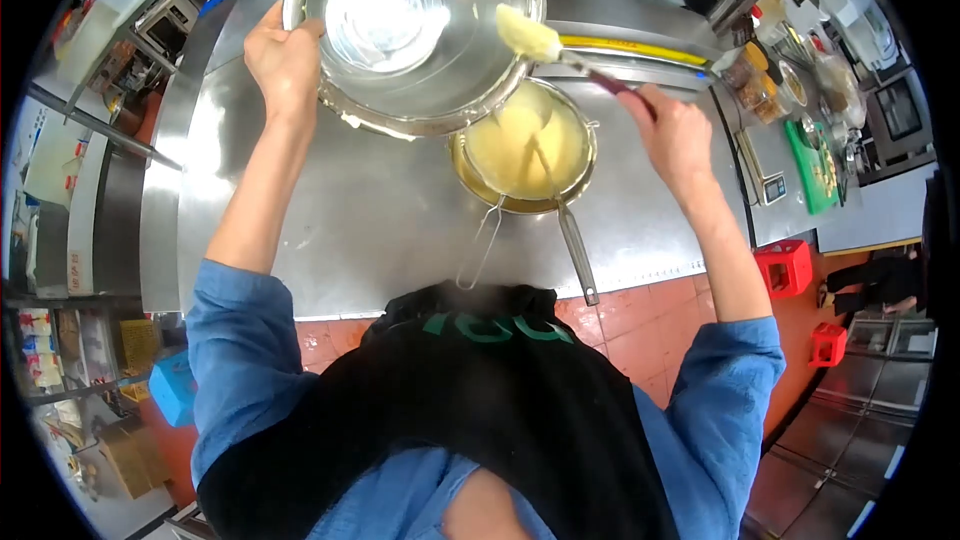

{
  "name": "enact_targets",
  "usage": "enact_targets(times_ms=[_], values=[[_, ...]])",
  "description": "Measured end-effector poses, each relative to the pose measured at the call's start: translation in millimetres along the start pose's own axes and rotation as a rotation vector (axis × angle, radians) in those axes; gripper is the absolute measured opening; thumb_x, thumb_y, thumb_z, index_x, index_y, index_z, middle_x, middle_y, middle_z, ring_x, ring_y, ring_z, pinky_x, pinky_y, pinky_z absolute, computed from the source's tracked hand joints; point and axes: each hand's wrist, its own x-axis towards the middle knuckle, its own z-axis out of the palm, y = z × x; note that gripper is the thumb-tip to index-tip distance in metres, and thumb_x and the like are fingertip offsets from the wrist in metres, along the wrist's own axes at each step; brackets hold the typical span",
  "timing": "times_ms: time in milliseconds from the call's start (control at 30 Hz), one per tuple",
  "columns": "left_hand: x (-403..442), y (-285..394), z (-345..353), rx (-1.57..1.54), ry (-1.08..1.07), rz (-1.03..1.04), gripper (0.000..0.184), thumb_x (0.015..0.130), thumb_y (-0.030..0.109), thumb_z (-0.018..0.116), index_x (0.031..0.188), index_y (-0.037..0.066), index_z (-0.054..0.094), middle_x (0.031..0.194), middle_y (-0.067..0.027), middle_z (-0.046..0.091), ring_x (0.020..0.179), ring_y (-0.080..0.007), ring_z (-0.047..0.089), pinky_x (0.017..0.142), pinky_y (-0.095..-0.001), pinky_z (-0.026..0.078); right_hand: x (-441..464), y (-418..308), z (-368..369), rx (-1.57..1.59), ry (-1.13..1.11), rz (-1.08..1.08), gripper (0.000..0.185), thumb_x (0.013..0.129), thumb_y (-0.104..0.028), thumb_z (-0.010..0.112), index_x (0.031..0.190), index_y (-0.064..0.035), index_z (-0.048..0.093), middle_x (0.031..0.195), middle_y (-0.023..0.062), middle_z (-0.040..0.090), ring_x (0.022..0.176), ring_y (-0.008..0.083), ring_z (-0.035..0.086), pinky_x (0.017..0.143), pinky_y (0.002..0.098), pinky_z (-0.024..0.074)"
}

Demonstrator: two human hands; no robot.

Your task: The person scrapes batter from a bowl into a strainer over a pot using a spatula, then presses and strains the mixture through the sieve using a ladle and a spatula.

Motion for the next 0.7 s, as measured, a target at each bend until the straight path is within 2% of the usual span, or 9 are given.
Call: enact_targets(times_ms=[100, 167, 333, 367, 467, 567, 600, 633, 700], values=[[-4, 5, 2, 0.045, 0.047, 0.019, 0.027, 0.067, -0.001, 0.056, 0.091, 0.000, 0.067, 0.063, -0.0003, 0.058, 0.060, -0.0094, 0.050, 0.062, -0.0247, 0.043, -26, -17, 21, 0.231, -0.136, 0.001, 0.028, 0.087, -0.037, 0.059, 0.082, -0.0113, 0.067, 0.062, 0.0170, 0.060, 0.056, 0.0341, 0.058, 0.054, 0.0422, 0.0454], [-3, -6, 6, 0.063, 0.093, 0.053, 0.027, 0.067, -0.001, 0.056, 0.091, 0.001, 0.068, 0.063, -0.0011, 0.059, 0.060, -0.0100, 0.051, 0.064, -0.0256, 0.044, -41, -39, 31, 0.550, -0.360, 0.144, 0.030, 0.087, -0.037, 0.059, 0.083, -0.0092, 0.069, 0.057, 0.0117, 0.059, 0.050, 0.0265, 0.053, 0.051, 0.0363, 0.0428], [-11, -14, 23, 0.066, 0.247, 0.041, 0.028, 0.066, 0.000, 0.057, 0.090, 0.005, 0.071, 0.064, -0.0036, 0.062, 0.063, -0.0114, 0.056, 0.069, -0.0277, 0.046, -52, -97, 18, 1.307, -0.839, 0.625, 0.039, 0.092, -0.039, 0.055, 0.086, -0.0024, 0.066, 0.049, -0.0054, 0.038, 0.040, 0.0080, 0.031, 0.040, 0.0250, 0.0238], [-17, -7, 26, 0.089, 0.268, -0.020, 0.029, 0.067, -0.004, 0.058, 0.094, 0.001, 0.068, 0.074, -0.0008, 0.063, 0.067, -0.0100, 0.053, 0.066, -0.0236, 0.043, -50, -104, 8, 1.465, -0.956, 0.745, 0.040, 0.092, -0.040, 0.054, 0.087, -0.0014, 0.065, 0.049, -0.0079, 0.033, 0.040, 0.0049, 0.027, 0.039, 0.0235, 0.0197], [-6, -28, 26, -0.004, 0.331, -0.131, 0.029, 0.066, -0.004, 0.059, 0.093, 0.001, 0.069, 0.078, -0.0031, 0.064, 0.068, -0.0112, 0.056, 0.066, -0.0248, 0.045, -54, -116, -11, 1.668, -0.936, 0.802, 0.041, 0.094, -0.041, 0.050, 0.089, -0.0021, 0.063, 0.049, -0.0093, 0.026, 0.039, 0.0022, 0.019, 0.038, 0.0226, 0.0135], [-5, -37, 9, -0.143, 0.363, -0.225, 0.024, 0.066, -0.008, 0.058, 0.086, 0.000, 0.068, 0.078, -0.0035, 0.064, 0.069, -0.0121, 0.056, 0.065, -0.0276, 0.046, -65, -89, -28, 1.640, -0.687, 0.692, 0.040, 0.094, -0.041, 0.051, 0.088, -0.0032, 0.064, 0.049, -0.0092, 0.028, 0.039, 0.0023, 0.022, 0.037, 0.0227, 0.0147], [-4, -41, 4, -0.185, 0.366, -0.252, 0.022, 0.066, -0.008, 0.058, 0.085, 0.000, 0.067, 0.078, -0.0034, 0.064, 0.069, -0.0122, 0.056, 0.064, -0.0280, 0.046, -70, -80, -34, 1.466, -0.508, 0.706, 0.039, 0.093, -0.041, 0.051, 0.088, -0.0045, 0.064, 0.049, -0.0114, 0.028, 0.040, 0.0014, 0.021, 0.038, 0.0212, 0.0145], [-8, -34, 1, -0.213, 0.381, -0.274, 0.022, 0.066, -0.011, 0.056, 0.083, 0.000, 0.066, 0.079, -0.0039, 0.063, 0.069, -0.0123, 0.056, 0.065, -0.0274, 0.046, -75, -70, -38, 1.325, -0.345, 0.779, 0.035, 0.091, -0.037, 0.056, 0.084, -0.0043, 0.065, 0.045, -0.0031, 0.037, 0.039, 0.0055, 0.029, 0.038, 0.0245, 0.0228], [-8, -40, 0, -0.267, 0.368, -0.290, 0.023, 0.067, -0.012, 0.055, 0.084, -0.001, 0.065, 0.080, -0.0042, 0.063, 0.070, -0.0122, 0.056, 0.066, -0.0270, 0.046, -104, -29, -7, 0.710, -0.104, 0.414, 0.031, 0.089, -0.033, 0.059, 0.082, -0.0035, 0.065, 0.047, 0.0055, 0.043, 0.039, 0.0121, 0.036, 0.040, 0.0287, 0.0292]])
